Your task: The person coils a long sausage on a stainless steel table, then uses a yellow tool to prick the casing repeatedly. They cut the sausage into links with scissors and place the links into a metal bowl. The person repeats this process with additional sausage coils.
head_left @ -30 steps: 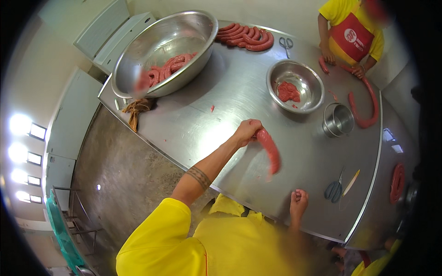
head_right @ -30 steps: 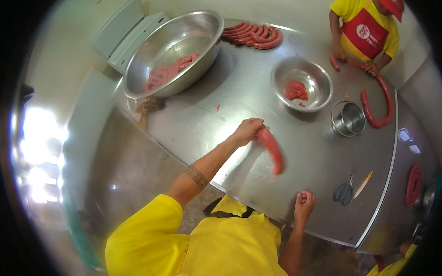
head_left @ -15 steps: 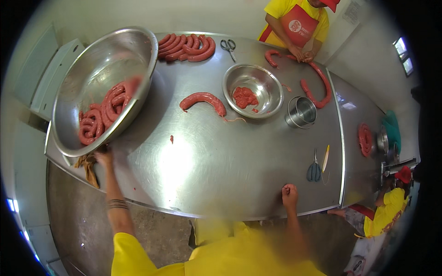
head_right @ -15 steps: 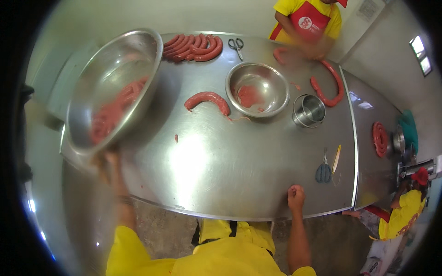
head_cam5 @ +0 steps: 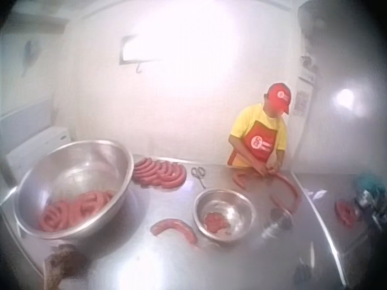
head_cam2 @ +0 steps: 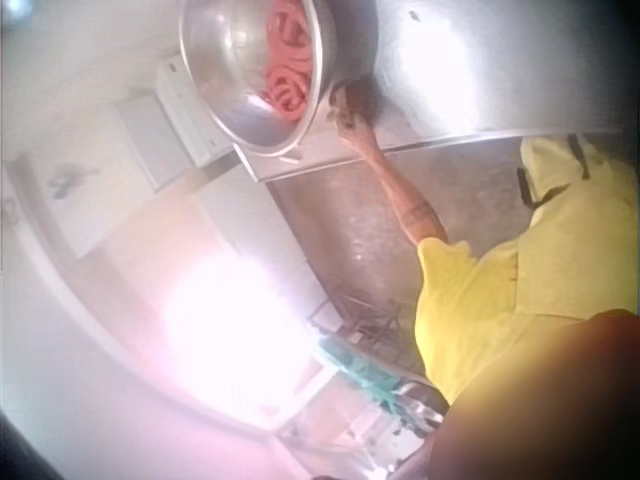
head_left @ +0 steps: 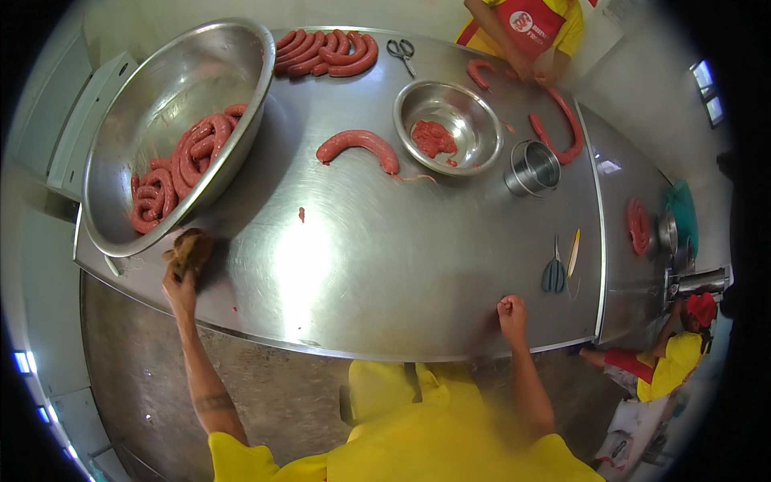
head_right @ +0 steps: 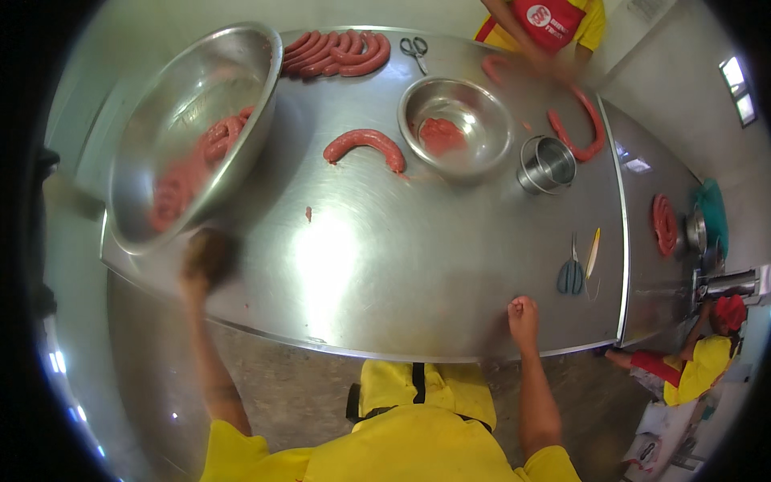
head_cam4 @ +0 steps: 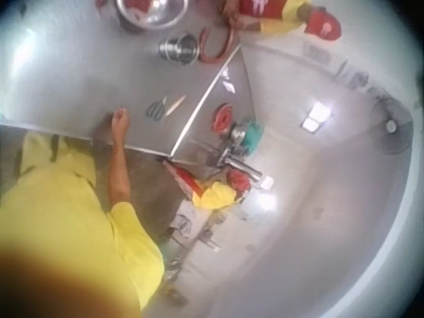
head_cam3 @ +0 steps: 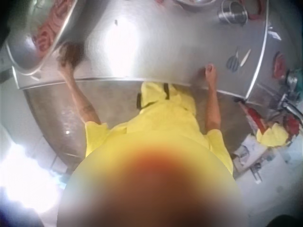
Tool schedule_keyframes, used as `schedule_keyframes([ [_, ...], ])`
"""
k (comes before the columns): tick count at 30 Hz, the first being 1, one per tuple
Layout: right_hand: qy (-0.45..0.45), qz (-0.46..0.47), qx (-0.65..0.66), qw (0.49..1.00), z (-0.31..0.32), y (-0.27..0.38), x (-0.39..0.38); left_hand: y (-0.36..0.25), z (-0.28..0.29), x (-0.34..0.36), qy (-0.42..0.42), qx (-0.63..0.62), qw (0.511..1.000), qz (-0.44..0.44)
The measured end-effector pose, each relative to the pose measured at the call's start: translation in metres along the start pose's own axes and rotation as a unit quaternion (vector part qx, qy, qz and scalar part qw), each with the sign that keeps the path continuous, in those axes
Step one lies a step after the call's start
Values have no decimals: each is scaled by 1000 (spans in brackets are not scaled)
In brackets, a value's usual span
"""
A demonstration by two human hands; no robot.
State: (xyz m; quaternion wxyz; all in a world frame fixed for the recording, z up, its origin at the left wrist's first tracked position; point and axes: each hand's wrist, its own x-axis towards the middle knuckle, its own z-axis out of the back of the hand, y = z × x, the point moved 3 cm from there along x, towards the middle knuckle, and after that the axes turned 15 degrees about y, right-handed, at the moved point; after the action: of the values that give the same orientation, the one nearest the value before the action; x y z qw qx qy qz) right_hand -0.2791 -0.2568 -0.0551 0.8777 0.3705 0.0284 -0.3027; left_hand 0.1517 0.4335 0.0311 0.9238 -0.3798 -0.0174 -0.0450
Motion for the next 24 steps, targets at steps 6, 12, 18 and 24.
schedule_keyframes([
  [6, 254, -111, 431, 858, -19, 66, -6, -221, -101, -114, 207, -325, 923, -12],
  [12, 221, 63, 749, 622, 61, 98, 23, -425, -297, -247, 477, -201, 822, -238],
  [18, 174, 139, 113, 968, 143, -17, 59, -517, -452, -342, 387, -42, 853, -348],
  [24, 186, 90, 209, 956, 125, -79, 42, -452, -510, -375, 391, 149, 825, -380],
])
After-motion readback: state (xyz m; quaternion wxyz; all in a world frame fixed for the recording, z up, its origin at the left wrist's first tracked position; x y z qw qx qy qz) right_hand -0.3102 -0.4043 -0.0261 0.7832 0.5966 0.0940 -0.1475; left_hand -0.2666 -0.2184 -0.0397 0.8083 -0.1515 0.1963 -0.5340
